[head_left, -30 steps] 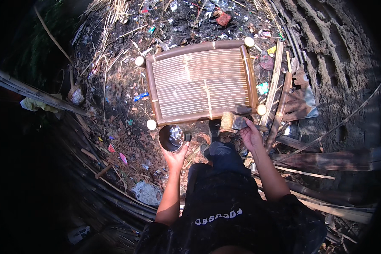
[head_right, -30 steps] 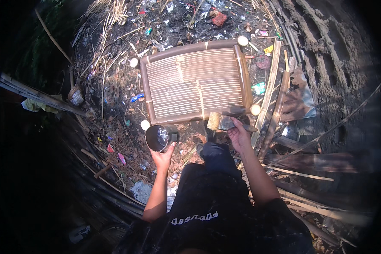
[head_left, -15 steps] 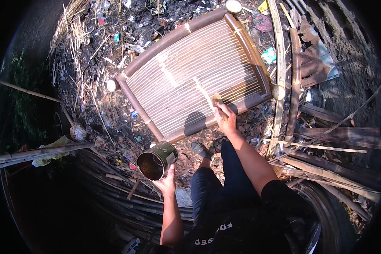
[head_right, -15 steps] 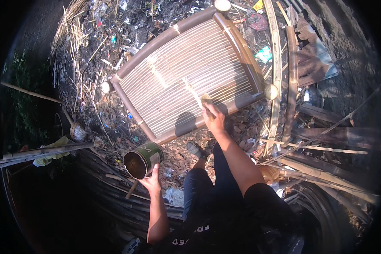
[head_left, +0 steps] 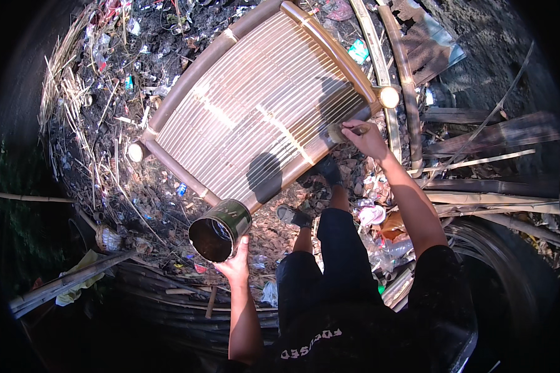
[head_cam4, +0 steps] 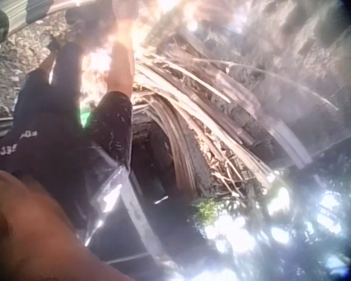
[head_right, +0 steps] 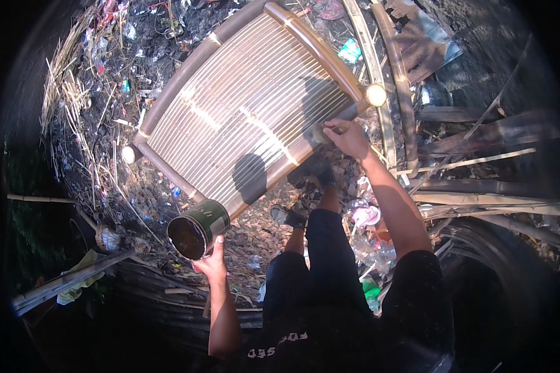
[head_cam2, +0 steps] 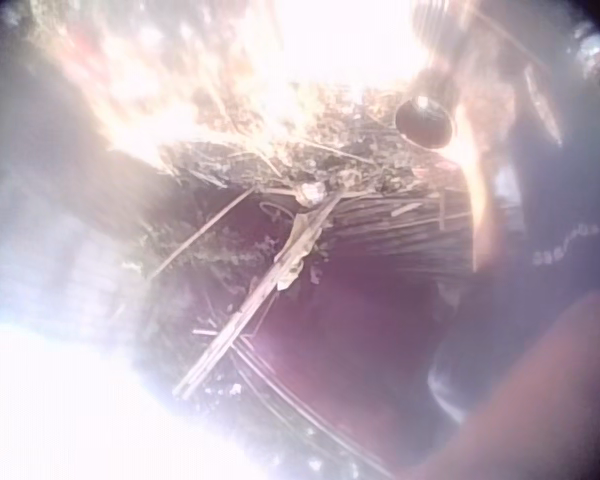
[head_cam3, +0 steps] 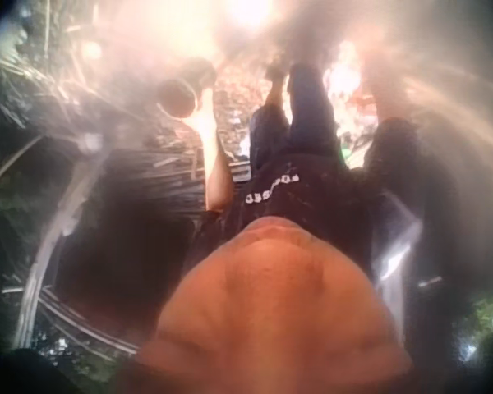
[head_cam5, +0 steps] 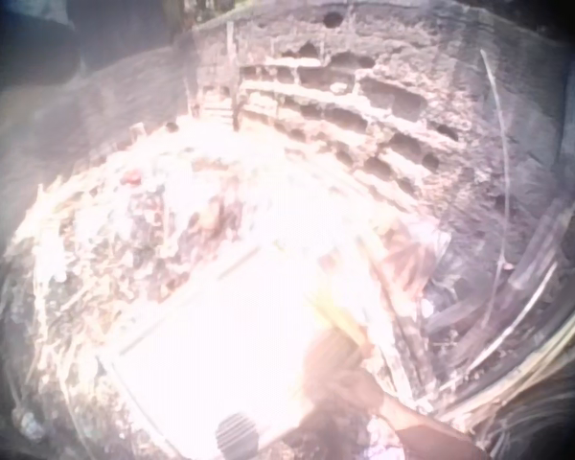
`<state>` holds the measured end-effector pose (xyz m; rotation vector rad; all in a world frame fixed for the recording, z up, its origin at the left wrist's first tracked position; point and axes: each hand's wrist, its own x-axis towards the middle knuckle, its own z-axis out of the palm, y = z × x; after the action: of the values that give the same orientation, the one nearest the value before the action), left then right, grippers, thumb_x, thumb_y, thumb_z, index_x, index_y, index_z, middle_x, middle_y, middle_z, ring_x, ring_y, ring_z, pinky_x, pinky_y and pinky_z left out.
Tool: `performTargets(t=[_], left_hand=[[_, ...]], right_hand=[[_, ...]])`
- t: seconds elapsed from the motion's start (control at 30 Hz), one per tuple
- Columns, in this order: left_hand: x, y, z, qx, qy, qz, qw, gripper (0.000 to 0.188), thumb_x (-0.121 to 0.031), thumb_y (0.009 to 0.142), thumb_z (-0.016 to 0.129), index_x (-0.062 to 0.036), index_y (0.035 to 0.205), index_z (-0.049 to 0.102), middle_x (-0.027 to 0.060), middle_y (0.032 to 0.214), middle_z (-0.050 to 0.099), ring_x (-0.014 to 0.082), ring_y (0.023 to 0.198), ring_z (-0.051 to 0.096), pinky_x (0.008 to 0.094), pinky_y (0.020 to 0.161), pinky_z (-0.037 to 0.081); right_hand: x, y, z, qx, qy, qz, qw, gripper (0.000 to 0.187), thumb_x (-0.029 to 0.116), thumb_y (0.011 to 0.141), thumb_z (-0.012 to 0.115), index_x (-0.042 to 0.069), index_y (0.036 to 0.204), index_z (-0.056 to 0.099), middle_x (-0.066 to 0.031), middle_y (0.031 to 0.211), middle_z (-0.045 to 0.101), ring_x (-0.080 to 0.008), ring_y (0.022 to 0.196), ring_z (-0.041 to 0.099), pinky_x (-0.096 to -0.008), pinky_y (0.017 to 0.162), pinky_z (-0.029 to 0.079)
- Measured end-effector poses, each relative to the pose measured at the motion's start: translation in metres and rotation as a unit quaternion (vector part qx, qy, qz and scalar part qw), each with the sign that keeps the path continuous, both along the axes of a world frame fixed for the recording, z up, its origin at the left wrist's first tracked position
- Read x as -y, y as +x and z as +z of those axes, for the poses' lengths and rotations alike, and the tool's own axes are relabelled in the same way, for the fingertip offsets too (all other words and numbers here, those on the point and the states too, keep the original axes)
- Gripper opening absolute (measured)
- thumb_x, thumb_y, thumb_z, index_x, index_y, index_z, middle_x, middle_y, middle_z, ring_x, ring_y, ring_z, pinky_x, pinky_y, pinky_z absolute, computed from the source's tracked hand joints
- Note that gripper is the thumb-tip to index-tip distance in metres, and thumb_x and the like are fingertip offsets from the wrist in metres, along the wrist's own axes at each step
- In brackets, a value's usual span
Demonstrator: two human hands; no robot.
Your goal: The person flips a small bamboo stool, wipes its legs with a cloth, and then applies a brown finish to the legs using a brush and a paint can. The person repeatedly dips the brush and paints the legs while the stool remains on the ground.
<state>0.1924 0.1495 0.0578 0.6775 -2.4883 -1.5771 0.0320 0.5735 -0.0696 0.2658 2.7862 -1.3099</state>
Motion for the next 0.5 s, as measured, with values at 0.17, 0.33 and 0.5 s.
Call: performTargets(t=[0.17,0.33,0.5], left_hand=[[-0.009,-0.001,0.009,-0.006,0.003,-0.016,1.000,0.068,-0.009,0.076,0.084,0.0055,0.131,0.048,0.0159,0.126,0.057,0.0244,0.111,0.057,0.0398,0.099,0.045],[0.001,0.012,0.001,0.010,0.027,-0.002,1.000,0.084,-0.007,0.076,0.084,0.0033,0.141,0.033,0.0167,0.134,0.050,0.0258,0.115,0.054,0.0407,0.101,0.045],[0.004,0.010,0.011,0.010,0.009,0.027,1.000,0.074,-0.007,0.076,0.083,0.0046,0.136,0.041,0.0170,0.131,0.052,0.0259,0.114,0.055,0.0409,0.101,0.045]], right_hand=[[-0.028,-0.016,0.011,-0.005,0.089,-0.070,0.994,0.024,0.026,0.088,0.067,0.006,0.099,0.071,-0.0162,0.084,0.072,-0.0326,0.078,0.070,-0.0389,0.071,0.054],[-0.037,-0.046,0.022,0.038,0.155,-0.116,0.980,0.022,0.025,0.089,0.064,0.005,0.094,0.071,-0.0167,0.081,0.071,-0.0341,0.076,0.069,-0.0412,0.071,0.054],[0.124,0.034,-0.006,-0.020,0.084,-0.033,0.996,0.020,0.021,0.086,0.069,0.004,0.098,0.069,-0.0207,0.091,0.070,-0.0355,0.082,0.069,-0.0408,0.073,0.055]])
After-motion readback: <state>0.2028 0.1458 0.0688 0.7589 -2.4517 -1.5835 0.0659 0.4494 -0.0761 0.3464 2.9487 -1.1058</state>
